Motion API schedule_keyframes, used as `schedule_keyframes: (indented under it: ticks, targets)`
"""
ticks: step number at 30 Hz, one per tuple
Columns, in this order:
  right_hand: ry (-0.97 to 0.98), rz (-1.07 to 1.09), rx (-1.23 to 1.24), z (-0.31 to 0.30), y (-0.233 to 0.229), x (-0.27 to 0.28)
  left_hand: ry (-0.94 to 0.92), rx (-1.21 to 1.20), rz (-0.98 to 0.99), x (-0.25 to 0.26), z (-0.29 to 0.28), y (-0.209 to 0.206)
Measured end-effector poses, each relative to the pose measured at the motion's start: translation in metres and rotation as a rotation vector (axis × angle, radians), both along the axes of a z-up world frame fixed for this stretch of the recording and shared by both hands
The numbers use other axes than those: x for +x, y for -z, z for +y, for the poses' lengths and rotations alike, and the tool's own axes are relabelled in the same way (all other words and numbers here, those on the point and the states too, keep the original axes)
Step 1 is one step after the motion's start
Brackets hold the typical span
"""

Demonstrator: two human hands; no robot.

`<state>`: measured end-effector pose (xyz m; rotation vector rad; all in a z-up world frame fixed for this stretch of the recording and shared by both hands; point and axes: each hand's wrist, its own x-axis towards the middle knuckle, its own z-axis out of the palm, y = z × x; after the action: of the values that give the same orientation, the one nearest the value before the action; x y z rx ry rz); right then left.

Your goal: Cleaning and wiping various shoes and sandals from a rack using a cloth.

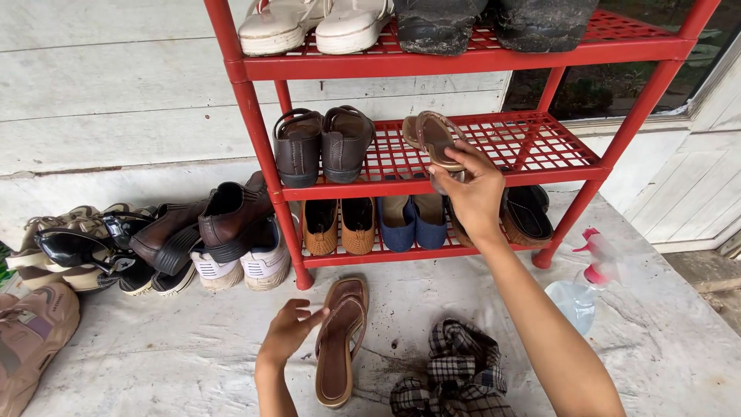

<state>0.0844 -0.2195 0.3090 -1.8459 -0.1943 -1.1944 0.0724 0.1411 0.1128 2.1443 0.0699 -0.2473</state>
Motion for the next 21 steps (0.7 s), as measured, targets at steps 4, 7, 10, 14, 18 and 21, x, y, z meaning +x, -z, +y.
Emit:
schedule_keyframes:
  ticks: [4, 7, 10, 14, 18, 21]
  targets:
    - [-0.004, 0.047, 0.029, -0.002, -0.009, 0.014, 0.087, 0.021, 0.177, 0.001, -0.002, 0.029]
    - [0.047, 0.096, -0.034, -0.007, -0.015, 0.027, 0.109, 0.106, 0.281, 0.006, -0.004, 0.041]
    - [0.068, 0.154, -0.087, -0.002, -0.015, 0.025, 0.122, 0.064, 0.334, 0.004, -0.004, 0.043]
    - [0.173, -0.108, -0.314, 0.03, -0.025, -0.028, 0.175, -0.039, 0.355, -0.004, -0.004, 0.03]
    - [-0.089, 0.215, -0.397, 0.025, 0.053, -0.086, 0.144, -0.293, 0.302, -0.001, -0.003, 0.05]
    - [-0.429, 0.586, -0.591, 0.03, 0.1, -0.131, 0.237, -0.442, 0.371, -0.007, -0.01, 0.023]
